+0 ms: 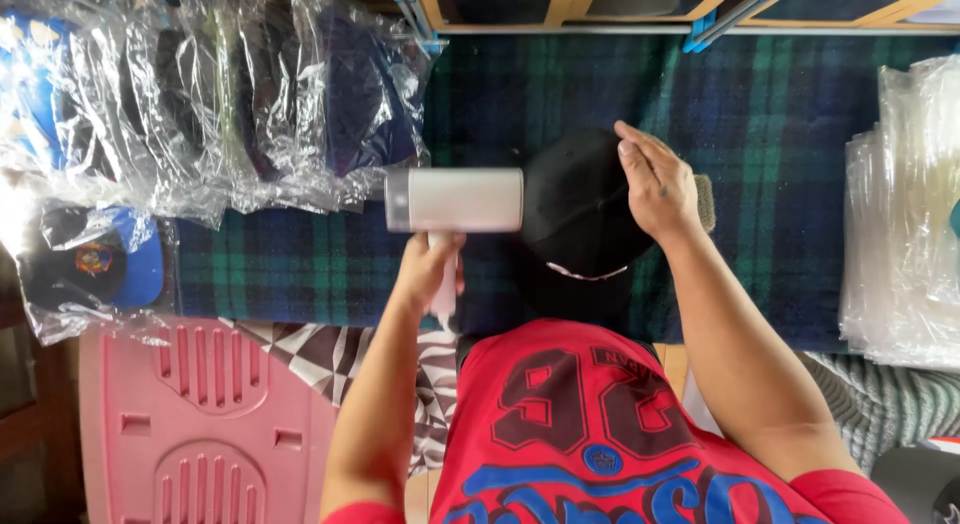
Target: A person is cleaning and restoring a black baseball cap by brushing it thoroughly with a wooden-handled brush and then using a handheld steamer to treat the fabric.
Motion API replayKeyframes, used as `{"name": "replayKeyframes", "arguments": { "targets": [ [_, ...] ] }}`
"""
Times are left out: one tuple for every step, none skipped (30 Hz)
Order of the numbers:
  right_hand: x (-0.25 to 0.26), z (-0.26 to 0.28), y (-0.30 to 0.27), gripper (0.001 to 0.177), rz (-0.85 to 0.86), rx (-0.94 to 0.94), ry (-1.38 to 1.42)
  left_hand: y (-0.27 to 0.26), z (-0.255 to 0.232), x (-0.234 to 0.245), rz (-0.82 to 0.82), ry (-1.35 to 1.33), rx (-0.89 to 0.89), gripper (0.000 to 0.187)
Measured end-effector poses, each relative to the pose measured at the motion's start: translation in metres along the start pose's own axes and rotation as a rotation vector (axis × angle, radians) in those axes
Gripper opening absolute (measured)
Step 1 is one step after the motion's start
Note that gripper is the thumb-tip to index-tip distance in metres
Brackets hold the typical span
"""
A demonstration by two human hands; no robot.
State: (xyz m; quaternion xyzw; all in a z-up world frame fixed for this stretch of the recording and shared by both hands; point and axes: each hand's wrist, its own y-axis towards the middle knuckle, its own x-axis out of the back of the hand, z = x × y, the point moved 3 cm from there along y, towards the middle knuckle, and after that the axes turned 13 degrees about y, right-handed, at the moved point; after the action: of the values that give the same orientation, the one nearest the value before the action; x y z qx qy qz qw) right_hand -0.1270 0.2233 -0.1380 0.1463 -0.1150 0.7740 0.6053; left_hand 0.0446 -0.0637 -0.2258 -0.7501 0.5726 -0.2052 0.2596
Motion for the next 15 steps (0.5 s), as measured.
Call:
{"name": "replayKeyframes", "arguments": {
  "targets": [
    [-0.001,-0.002,0.001,0.033,0.009,-0.009,0.001,0.002,-0.015,0.001,-0.005,-0.002,0.012,0.030],
    [-0.001,-0.003,0.002,0.033,0.011,-0.012,0.007,0.005,-0.032,0.001,0.009,0.035,0.011,0.032],
    [0.000,-0.003,0.002,0.033,0.012,-0.016,0.014,0.008,-0.049,0.001,0.023,0.073,0.010,0.034],
    [-0.001,-0.002,0.001,0.033,0.005,-0.004,0.015,0.003,-0.044,0.004,0.024,0.076,-0.004,0.034],
    [-0.001,-0.001,0.000,0.036,0.006,-0.007,0.015,-0.001,-0.037,0.007,0.028,0.078,0.035,0.033],
    [0.001,0.000,-0.001,0.039,0.000,-0.014,0.012,-0.004,-0.032,0.008,0.039,0.083,0.074,0.032],
    [0.002,0.002,0.005,0.039,-0.014,-0.005,0.010,-0.005,-0.035,0.009,0.048,0.088,0.060,0.032],
    [0.000,0.003,0.003,0.037,-0.015,-0.013,0.015,-0.013,-0.032,0.012,0.043,0.113,0.079,0.033],
    [-0.001,0.004,0.001,0.035,-0.017,-0.021,0.021,-0.021,-0.028,0.016,0.038,0.138,0.099,0.033],
    [-0.001,0.003,0.001,0.035,-0.019,-0.022,0.021,-0.016,-0.038,0.013,0.039,0.140,0.099,0.033],
    [-0.002,0.003,0.000,0.034,-0.019,-0.009,0.020,-0.012,-0.048,0.010,0.022,0.169,0.058,0.032],
    [-0.002,0.003,-0.001,0.033,-0.015,0.005,0.019,-0.008,-0.057,0.008,0.004,0.196,0.018,0.030],
    [-0.003,0.002,0.005,0.033,-0.014,0.005,0.019,-0.002,-0.081,0.006,0.003,0.195,0.019,0.030],
    [-0.003,0.001,0.003,0.033,-0.025,0.003,0.031,-0.003,-0.103,0.004,-0.020,0.347,-0.054,0.032],
    [-0.002,0.000,0.002,0.033,-0.037,0.000,0.043,-0.003,-0.125,0.001,-0.040,0.498,-0.128,0.033]
  ]
}}
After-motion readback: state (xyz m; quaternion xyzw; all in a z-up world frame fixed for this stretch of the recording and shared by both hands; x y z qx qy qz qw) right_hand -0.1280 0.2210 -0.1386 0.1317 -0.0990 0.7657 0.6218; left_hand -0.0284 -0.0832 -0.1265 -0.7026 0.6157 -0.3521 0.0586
